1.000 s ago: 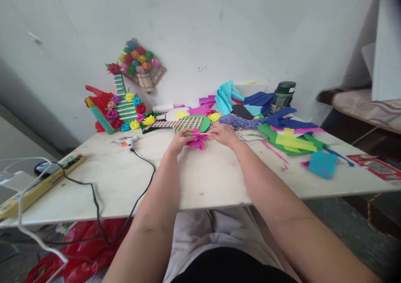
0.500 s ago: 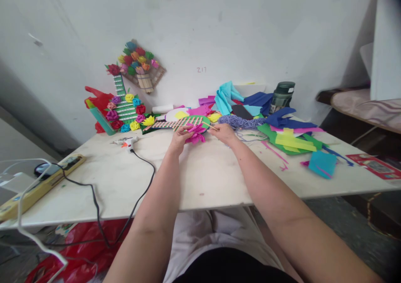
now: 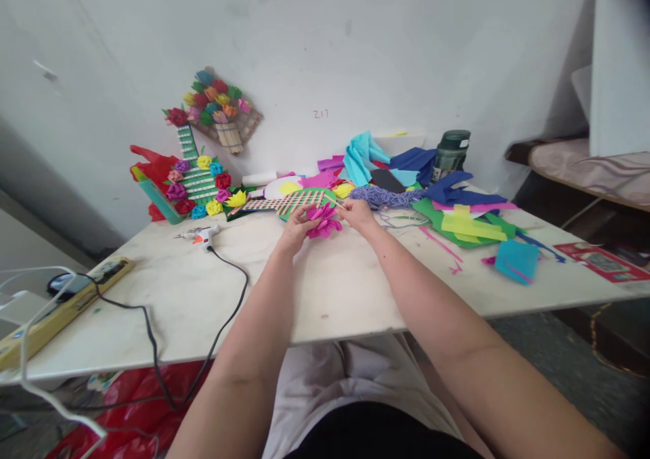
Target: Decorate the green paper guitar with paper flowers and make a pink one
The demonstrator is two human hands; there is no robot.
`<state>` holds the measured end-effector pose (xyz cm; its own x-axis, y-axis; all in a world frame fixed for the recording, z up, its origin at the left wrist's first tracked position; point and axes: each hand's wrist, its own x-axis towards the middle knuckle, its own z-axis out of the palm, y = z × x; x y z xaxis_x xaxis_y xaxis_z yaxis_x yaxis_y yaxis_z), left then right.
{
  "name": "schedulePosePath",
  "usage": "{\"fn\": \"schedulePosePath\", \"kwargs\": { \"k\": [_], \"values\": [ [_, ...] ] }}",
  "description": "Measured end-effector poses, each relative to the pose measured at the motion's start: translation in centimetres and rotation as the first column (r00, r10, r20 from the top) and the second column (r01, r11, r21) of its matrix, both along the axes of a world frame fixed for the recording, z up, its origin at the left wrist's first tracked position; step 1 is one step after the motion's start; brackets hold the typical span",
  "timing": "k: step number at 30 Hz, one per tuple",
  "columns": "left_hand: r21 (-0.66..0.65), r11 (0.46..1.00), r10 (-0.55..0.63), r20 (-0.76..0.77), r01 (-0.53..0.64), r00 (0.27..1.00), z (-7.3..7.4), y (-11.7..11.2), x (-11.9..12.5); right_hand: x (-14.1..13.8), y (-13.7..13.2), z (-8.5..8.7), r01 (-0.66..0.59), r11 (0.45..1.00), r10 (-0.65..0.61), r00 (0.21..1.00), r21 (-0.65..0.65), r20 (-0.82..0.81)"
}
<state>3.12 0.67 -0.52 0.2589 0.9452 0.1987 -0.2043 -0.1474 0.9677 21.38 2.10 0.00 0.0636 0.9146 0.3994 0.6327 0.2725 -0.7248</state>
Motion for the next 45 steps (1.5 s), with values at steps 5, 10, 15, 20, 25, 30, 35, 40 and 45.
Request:
{"fn": "schedulePosePath", "kwargs": {
  "k": [5, 10, 15, 20, 25, 30, 35, 40, 45],
  "values": [
    [-0.028, 0.998, -0.051, -0.005, 0.051, 0.999, 0.1, -0.1, -0.1, 0.0, 0.0, 0.1, 0.023, 1.0, -0.024, 1.0, 0.018, 0.017],
    [-0.111, 0.994, -0.012, -0.027, 0.009, 1.0, 0.2, 0.3, -0.3, -0.1, -0.1, 0.2, -0.015, 0.999, 0.014, 0.999, 0.03, 0.035],
    [-0.137, 0.987, 0.071, -0.066, -0.079, 0.995, 0.2, 0.4, -0.3, -0.4, -0.5, 0.3, -0.105, 0.99, 0.1, 0.993, 0.089, 0.058],
    [-0.07, 0.994, 0.078, -0.14, -0.088, 0.987, 0.5, -0.2, -0.2, -0.7, -0.8, 0.4, -0.146, 0.987, 0.142, 0.988, 0.065, 0.056],
    [-0.004, 0.995, 0.096, -0.149, -0.097, 0.984, 0.6, -0.3, -0.2, -1.0, -0.9, 0.3, -0.154, 0.986, 0.149, 0.987, 0.068, 0.066],
    [-0.043, 0.991, 0.121, -0.115, -0.127, 0.986, 0.5, -0.1, 0.2, -1.2, -1.1, 0.4, -0.12, 0.99, 0.111, 0.986, 0.07, 0.124],
    [-0.047, 0.984, 0.166, -0.087, -0.17, 0.982, 0.4, 0.0, 0.4, -1.3, -1.4, 0.6, -0.078, 0.994, 0.065, 0.985, 0.076, 0.157],
    [-0.059, 0.984, 0.167, -0.046, -0.169, 0.985, 0.2, 0.3, 0.3, -1.4, -1.5, 0.6, -0.076, 0.991, 0.055, 0.981, 0.107, 0.187],
    [-0.068, 0.987, 0.145, -0.009, -0.145, 0.989, 0.2, 0.4, 0.3, -1.4, -1.6, 0.6, -0.065, 0.992, 0.041, 0.977, 0.109, 0.209]
  ]
}}
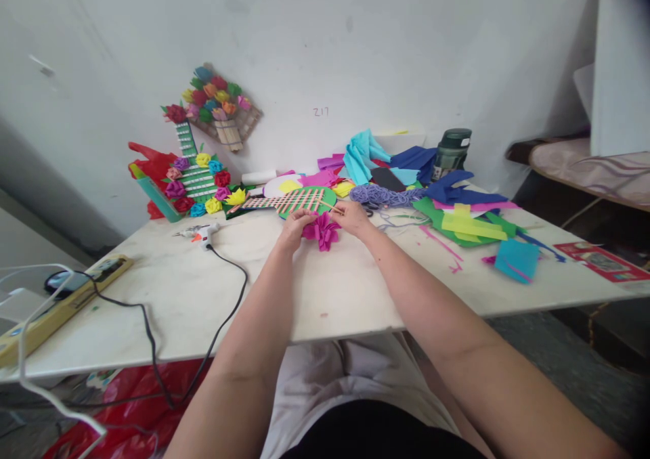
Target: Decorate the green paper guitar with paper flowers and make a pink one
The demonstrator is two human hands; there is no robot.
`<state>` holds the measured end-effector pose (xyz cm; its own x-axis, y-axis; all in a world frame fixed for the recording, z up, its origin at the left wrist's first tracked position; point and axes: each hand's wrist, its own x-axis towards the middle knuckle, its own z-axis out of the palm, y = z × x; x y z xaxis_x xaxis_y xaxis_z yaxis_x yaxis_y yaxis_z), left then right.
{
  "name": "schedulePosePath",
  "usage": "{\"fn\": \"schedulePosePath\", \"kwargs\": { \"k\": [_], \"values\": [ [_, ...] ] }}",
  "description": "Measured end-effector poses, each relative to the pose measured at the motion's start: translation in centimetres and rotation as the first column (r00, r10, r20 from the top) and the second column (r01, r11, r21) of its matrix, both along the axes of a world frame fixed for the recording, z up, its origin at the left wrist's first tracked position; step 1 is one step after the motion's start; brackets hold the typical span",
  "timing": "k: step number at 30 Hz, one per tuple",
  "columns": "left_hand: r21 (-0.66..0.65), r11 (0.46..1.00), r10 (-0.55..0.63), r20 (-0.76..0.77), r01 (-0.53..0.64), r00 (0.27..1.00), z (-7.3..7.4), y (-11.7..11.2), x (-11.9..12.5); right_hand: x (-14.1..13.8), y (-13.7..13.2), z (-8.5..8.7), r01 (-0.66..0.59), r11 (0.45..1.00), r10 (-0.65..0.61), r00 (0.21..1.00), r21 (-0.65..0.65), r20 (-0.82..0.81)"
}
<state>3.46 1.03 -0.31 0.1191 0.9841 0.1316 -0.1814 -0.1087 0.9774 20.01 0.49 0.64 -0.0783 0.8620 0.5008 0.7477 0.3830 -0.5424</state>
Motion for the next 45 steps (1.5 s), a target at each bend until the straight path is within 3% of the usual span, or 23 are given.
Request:
{"fn": "schedulePosePath", "kwargs": {
  "k": [10, 14, 19, 26, 38, 45],
  "values": [
    [0.0, 0.995, -0.096, -0.051, 0.096, 0.994, -0.14, -0.19, 0.32, -0.15, -0.2, -0.06, -0.016, 1.0, 0.016, 1.0, -0.011, -0.013],
    [0.028, 0.997, -0.075, -0.018, 0.076, 0.997, -0.33, 0.04, 0.4, 0.03, -0.26, 0.06, -0.033, 0.999, 0.033, 0.998, -0.01, -0.044],
    [0.065, 0.998, -0.021, 0.03, 0.019, 0.999, -0.33, -0.07, 0.64, 0.26, -0.38, 0.43, 0.036, 0.995, -0.039, 0.999, -0.09, -0.028],
    [0.072, 0.996, -0.05, 0.019, 0.048, 0.999, -0.37, -0.22, 0.8, 0.44, -0.36, 0.66, 0.038, 0.985, -0.039, 0.999, -0.169, -0.003],
    [0.105, 0.989, -0.102, 0.01, 0.1, 0.995, -0.76, 0.07, 0.89, 0.36, -0.6, 0.76, 0.039, 0.98, -0.033, 0.999, -0.196, 0.029],
    [0.043, 0.996, -0.084, -0.002, 0.084, 0.996, -0.86, 0.25, 0.65, 0.29, -0.59, 0.74, 0.067, 0.983, -0.059, 0.997, -0.174, 0.054]
  ]
}}
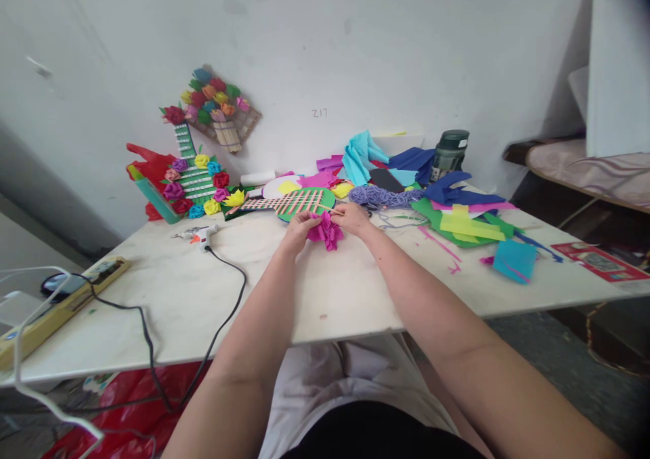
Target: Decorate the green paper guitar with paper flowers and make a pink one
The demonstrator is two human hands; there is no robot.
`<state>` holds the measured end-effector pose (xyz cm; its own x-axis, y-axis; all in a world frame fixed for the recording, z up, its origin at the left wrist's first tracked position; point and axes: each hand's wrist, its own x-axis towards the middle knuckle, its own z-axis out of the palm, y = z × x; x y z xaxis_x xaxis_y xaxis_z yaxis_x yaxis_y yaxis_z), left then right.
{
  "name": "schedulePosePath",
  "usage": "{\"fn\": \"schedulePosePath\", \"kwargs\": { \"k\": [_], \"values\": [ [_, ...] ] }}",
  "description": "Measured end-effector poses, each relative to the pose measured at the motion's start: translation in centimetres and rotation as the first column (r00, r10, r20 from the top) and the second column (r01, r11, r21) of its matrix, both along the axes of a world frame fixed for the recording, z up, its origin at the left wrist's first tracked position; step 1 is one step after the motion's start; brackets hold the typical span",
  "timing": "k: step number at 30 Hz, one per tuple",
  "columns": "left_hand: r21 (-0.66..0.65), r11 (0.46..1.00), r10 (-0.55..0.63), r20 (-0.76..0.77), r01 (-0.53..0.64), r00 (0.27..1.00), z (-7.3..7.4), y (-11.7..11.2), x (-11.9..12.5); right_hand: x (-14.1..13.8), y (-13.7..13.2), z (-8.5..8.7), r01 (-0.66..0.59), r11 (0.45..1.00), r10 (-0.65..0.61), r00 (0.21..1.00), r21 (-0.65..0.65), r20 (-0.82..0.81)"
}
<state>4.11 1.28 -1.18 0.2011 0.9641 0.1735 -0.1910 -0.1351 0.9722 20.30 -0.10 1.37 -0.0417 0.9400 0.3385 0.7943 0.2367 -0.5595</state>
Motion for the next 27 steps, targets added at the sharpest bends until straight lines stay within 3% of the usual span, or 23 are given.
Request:
{"fn": "schedulePosePath", "kwargs": {
  "k": [15, 27],
  "values": [
    [-0.013, 0.999, -0.035, 0.007, 0.035, 0.999, 0.35, -0.19, -0.16, -0.2, 0.37, -0.29, -0.013, 0.997, 0.018, 0.997, 0.072, -0.073],
    [0.023, 1.0, 0.007, -0.03, -0.006, 1.0, 0.19, 0.04, -0.14, -0.2, 0.43, -0.41, -0.036, 0.996, 0.044, 0.995, 0.085, -0.091]
  ]
}}
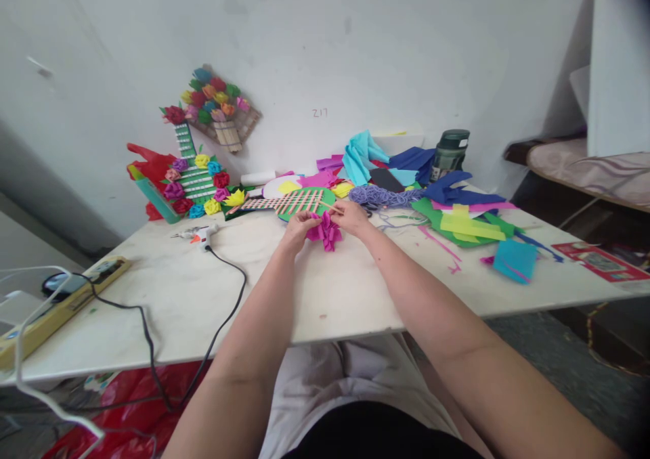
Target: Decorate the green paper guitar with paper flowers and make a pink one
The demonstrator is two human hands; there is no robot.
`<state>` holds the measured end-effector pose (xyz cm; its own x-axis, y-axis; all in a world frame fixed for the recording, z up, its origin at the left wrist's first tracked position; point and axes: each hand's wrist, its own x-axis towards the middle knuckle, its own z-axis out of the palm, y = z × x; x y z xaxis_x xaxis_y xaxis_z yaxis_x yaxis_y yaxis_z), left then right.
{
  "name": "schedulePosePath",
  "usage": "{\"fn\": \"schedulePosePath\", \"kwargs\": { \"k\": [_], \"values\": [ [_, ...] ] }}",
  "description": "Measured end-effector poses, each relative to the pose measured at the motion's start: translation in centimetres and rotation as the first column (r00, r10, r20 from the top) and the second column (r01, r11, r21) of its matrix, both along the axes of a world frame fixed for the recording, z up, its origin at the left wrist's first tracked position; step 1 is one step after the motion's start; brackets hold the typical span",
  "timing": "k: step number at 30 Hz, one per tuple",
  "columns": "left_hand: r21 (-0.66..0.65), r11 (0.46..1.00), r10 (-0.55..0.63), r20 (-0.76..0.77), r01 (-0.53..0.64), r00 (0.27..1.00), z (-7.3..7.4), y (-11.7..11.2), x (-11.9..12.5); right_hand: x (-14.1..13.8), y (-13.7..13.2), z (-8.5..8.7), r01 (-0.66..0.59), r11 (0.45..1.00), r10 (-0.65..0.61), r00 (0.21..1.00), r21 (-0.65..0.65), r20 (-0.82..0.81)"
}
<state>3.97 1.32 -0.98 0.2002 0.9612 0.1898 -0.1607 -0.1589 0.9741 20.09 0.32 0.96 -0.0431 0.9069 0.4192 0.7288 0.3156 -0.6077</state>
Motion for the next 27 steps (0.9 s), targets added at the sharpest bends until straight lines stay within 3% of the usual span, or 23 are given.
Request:
{"fn": "schedulePosePath", "kwargs": {
  "k": [7, 18, 27],
  "values": [
    [0.006, 0.999, 0.042, -0.003, -0.042, 0.999, -0.06, 0.04, 0.07, 0.01, -0.51, 0.36, -0.051, 0.999, 0.051, 0.999, -0.008, 0.009],
    [0.033, 0.998, 0.059, -0.025, -0.058, 0.998, -0.12, 0.07, 0.09, -0.31, -0.66, 0.32, 0.063, 0.998, -0.063, 0.988, 0.007, 0.143],
    [0.001, 0.995, 0.103, -0.066, -0.103, 0.992, -0.02, 0.16, 0.15, 0.0, 0.13, -0.32, -0.012, 0.999, 0.007, 0.994, 0.046, 0.105]
  ]
}}
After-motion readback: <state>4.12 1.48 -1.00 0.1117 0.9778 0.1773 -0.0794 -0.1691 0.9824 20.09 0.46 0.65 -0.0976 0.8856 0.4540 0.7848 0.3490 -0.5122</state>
